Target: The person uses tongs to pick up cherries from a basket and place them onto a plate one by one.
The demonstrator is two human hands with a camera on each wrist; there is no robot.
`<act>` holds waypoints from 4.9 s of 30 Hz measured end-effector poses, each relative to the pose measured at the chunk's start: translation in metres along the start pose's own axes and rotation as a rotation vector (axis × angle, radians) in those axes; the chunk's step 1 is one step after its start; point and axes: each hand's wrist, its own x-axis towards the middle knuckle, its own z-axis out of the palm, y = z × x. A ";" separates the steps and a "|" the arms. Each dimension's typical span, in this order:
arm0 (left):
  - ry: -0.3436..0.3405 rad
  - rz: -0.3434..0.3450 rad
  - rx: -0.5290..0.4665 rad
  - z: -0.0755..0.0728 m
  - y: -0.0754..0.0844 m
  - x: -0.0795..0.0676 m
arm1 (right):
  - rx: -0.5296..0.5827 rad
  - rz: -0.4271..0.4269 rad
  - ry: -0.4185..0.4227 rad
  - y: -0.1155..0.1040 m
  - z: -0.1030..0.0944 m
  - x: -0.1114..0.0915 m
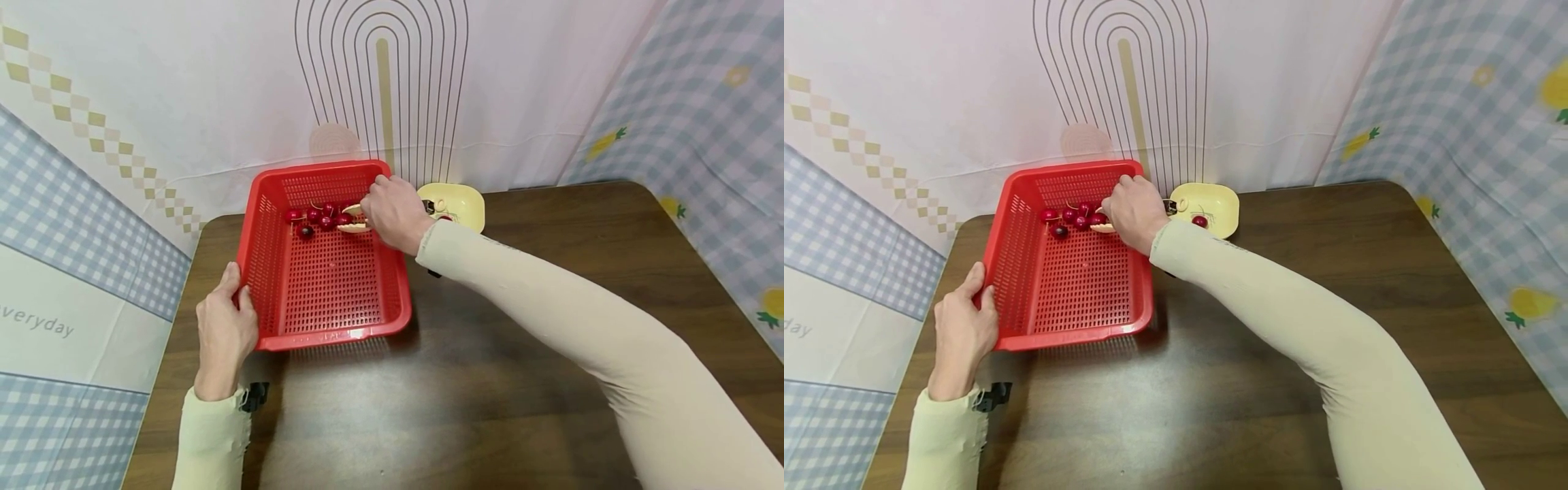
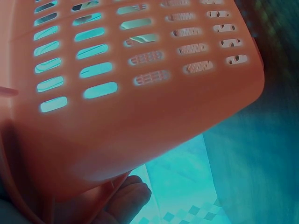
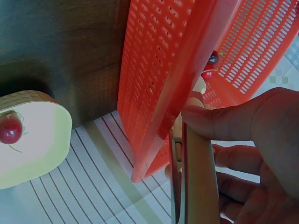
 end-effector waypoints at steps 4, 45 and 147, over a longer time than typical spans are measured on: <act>0.003 0.007 0.000 0.000 0.000 0.000 | 0.012 -0.004 0.009 0.001 -0.001 -0.004; 0.003 -0.001 0.004 0.000 0.001 -0.001 | 0.033 -0.039 0.122 0.028 -0.009 -0.037; 0.020 0.008 0.019 0.003 0.001 -0.002 | 0.208 -0.036 0.394 0.079 -0.005 -0.114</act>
